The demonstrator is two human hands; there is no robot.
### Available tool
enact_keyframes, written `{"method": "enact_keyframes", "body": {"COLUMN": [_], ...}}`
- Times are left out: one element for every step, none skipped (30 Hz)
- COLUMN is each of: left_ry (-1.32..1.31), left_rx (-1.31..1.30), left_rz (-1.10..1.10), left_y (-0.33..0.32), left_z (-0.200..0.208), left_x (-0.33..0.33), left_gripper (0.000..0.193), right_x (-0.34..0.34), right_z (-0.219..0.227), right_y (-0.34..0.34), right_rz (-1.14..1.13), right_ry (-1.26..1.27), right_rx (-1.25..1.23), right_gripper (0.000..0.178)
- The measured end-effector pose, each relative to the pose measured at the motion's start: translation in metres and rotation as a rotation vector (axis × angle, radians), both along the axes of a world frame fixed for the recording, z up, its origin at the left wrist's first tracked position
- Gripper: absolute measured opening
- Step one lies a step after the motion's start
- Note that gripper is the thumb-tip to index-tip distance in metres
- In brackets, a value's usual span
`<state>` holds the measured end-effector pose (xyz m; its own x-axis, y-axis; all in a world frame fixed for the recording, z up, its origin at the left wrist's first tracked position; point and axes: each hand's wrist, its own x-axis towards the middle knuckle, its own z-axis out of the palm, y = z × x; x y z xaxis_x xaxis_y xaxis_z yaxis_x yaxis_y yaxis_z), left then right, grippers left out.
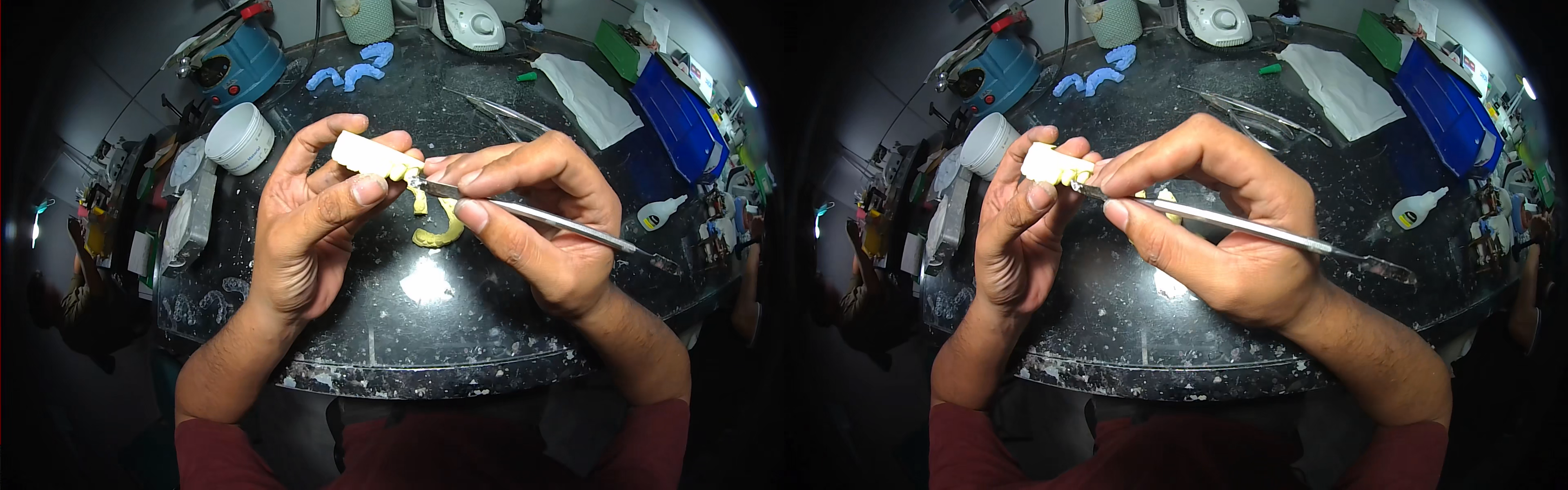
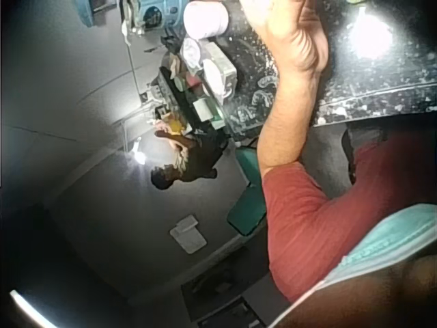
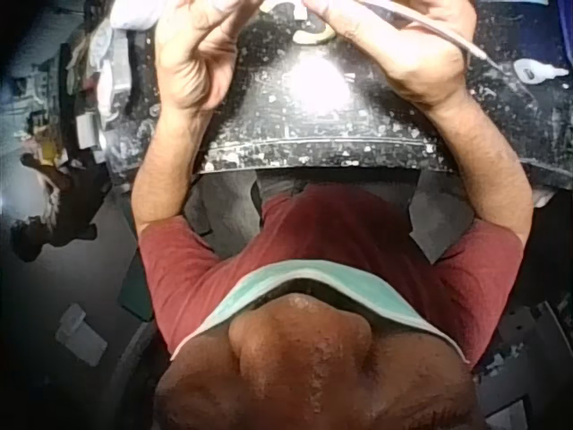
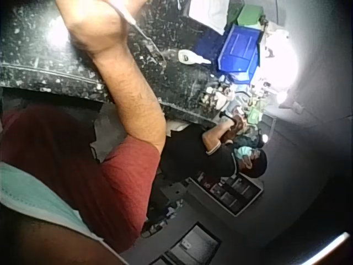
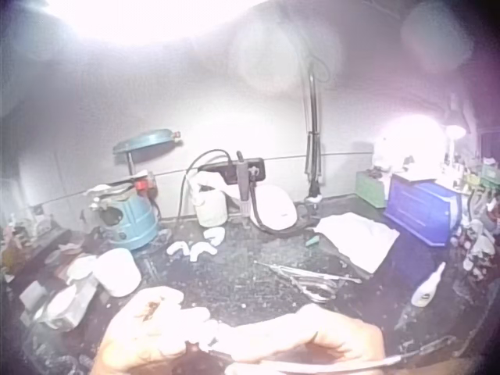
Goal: The person sits at a workbench, picks up a dental cast, and scrapes it using a metal tool.
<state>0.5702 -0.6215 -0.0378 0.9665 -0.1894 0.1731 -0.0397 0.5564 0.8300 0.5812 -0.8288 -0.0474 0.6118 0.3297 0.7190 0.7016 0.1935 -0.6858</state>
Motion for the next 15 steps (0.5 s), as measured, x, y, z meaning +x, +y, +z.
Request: {"method": "enact_keyframes", "body": {"left_ry": [-0.007,-0.004,-0.004,-0.004,-0.003,0.005,0.013,0.013,0.005,-0.002,-0.003,0.0,0.003,0.003,0.019], "left_rx": [-0.005,-0.004,0.024,0.052,0.051,0.049,0.047,0.048,0.038,0.028,0.028,0.021,0.015,0.015,0.012], "left_rz": [-0.017,-0.013,-0.004,0.006,0.005,0.005,0.006,0.006,-0.001,-0.009,-0.01,-0.022,-0.035,-0.034,-0.03], "left_y": [0.0009,0.0012,0.0009,0.0007,-0.0005,-0.0016,-0.0023,-0.0019,-0.0014,-0.0012,-0.0014,-0.0018,-0.0022,-0.0019,-0.0017], "left_z": [-0.0001,-0.0002,0.0006,0.0015,0.0022,0.0031,0.0033,0.003,0.0023,0.0019,0.0018,0.0018,0.0019,0.0017,0.0014], "left_x": [0.0003,-0.0001,-0.0005,-0.0013,-0.0016,-0.002,-0.0021,-0.0022,-0.0019,-0.0018,-0.0015,-0.0013,-0.0011,-0.0013,-0.0017], "left_gripper": [0.051,0.051,0.05,0.05,0.05,0.05,0.05,0.05,0.05,0.05,0.05,0.051,0.051,0.051,0.052], "right_x": [-0.0009,-0.0018,-0.0025,-0.0026,-0.003,-0.0035,-0.0042,-0.0054,-0.0062,-0.0061,-0.0056,-0.005,-0.0046,-0.0036,-0.0028], "right_z": [0.0011,0.0012,0.0009,0.0003,-0.0001,-0.0003,0.0001,0.0011,0.0016,0.0014,0.0008,0.0003,-0.0002,-0.0011,-0.0017], "right_y": [-0.0002,0.0005,0.0014,0.0024,0.0023,0.0022,0.002,0.0024,0.0027,0.0031,0.0034,0.0034,0.0031,0.0034,0.0037], "right_rz": [-0.001,-0.008,-0.016,-0.011,-0.006,-0.001,-0.002,0.01,0.022,0.022,0.007,-0.009,-0.011,-0.01,-0.009], "right_ry": [0.001,0.024,0.047,0.05,0.098,0.145,0.146,0.181,0.216,0.216,0.183,0.15,0.149,0.131,0.112], "right_rx": [-0.001,-0.001,-0.002,-0.001,0.039,0.078,0.076,0.099,0.121,0.122,0.099,0.077,0.077,0.072,0.066], "right_gripper": [0.014,0.014,0.014,0.014,0.014,0.014,0.014,0.014,0.013,0.013,0.013,0.013,0.013,0.013,0.014]}}
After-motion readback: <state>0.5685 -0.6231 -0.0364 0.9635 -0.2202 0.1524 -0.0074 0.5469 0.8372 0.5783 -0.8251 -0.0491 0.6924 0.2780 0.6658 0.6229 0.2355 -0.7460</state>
